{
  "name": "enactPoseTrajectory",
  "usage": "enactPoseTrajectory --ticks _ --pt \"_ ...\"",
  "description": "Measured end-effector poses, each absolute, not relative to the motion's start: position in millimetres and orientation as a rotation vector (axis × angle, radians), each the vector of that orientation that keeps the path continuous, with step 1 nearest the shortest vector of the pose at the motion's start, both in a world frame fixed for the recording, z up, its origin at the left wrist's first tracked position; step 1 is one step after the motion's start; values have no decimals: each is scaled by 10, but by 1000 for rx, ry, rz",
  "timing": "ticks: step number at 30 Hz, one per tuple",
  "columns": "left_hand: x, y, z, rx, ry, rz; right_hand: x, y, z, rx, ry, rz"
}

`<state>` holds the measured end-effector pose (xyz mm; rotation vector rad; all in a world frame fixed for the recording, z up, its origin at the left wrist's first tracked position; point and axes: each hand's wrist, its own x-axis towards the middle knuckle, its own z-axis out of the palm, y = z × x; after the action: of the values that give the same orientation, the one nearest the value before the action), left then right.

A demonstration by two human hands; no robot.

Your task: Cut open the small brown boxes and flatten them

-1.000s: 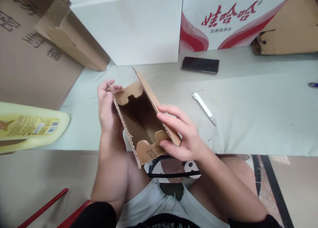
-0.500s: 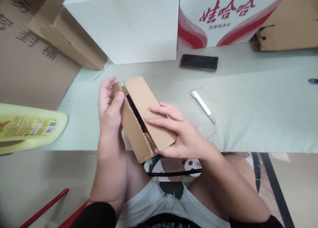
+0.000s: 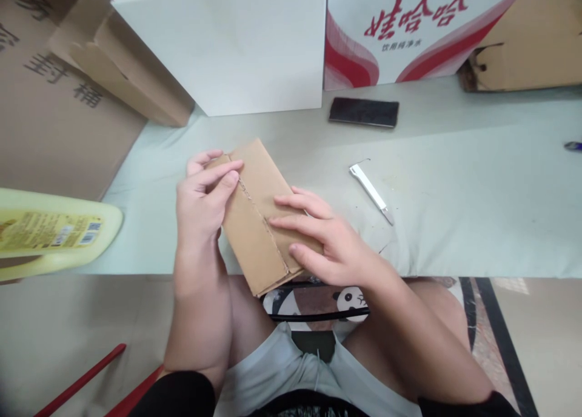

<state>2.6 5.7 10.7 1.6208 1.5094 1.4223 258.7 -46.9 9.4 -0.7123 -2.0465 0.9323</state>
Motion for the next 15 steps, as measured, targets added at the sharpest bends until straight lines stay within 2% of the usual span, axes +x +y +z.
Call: enactPoseTrajectory --ticks 7,12,15 --pt "5 45 123 1594 1614 1391 2623 -479 32 -761 -1816 1098" --pt "-49 45 97 1508 1560 1475 2616 -385 -70 -1258 -1280 1499" --pt "-97 61 92 1403 1561 1540 2651 -334 -91 -1388 -1168 1600"
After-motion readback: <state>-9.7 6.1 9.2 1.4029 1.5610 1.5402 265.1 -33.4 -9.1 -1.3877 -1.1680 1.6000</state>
